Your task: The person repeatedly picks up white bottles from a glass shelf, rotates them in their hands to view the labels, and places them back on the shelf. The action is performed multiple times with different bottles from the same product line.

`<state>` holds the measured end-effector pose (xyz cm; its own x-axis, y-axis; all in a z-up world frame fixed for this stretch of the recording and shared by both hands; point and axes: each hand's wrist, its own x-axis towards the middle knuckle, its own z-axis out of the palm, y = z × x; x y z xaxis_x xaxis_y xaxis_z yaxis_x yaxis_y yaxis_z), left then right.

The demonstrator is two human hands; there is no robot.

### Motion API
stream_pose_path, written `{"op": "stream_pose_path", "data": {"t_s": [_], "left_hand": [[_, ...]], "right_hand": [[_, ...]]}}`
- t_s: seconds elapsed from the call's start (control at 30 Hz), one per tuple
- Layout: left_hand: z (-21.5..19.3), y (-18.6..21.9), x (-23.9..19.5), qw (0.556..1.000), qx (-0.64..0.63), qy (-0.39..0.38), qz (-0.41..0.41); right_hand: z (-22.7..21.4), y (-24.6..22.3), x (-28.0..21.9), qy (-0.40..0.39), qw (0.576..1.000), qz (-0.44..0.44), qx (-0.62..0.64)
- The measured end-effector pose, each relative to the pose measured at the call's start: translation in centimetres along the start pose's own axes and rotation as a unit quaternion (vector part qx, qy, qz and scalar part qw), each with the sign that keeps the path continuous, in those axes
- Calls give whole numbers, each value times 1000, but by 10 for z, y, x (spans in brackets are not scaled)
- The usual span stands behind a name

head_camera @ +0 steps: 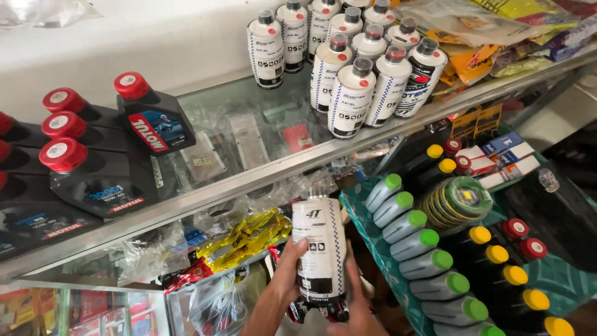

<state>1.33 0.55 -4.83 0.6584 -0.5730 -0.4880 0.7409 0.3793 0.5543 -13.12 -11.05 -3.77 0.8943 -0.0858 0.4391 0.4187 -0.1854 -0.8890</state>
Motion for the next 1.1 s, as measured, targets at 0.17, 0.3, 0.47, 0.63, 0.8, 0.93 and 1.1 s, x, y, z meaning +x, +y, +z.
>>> {"op": "stream_pose_path", "data": {"t_s": [0.17, 0.3, 0.47, 0.63, 0.8, 0.93, 1.1], "left_hand": [[45, 19, -33, 995, 94, -17, -22], [38, 5, -24, 992, 105, 14, -71], [8, -4, -11, 998, 36, 39, -47], [23, 13, -21, 998, 58, 15, -29], [36, 3, -23, 993, 82, 14, -80], [15, -13, -4, 997, 45, -33, -47], [-9, -8, 7, 996, -17, 60, -57]], "right_hand": [[-27, -9, 65, 93, 994, 53, 29], [-30, -31, 92, 39, 996, 36, -68], [-5, -16, 35, 26, 998, -14, -59], [-5, 38, 15, 136, 967, 99, 192], [-39, -9, 88, 66, 992, 86, 71], [-33, -37, 89, -20, 995, 75, -66], [-10, -37, 22, -6, 997, 48, -59]]}}
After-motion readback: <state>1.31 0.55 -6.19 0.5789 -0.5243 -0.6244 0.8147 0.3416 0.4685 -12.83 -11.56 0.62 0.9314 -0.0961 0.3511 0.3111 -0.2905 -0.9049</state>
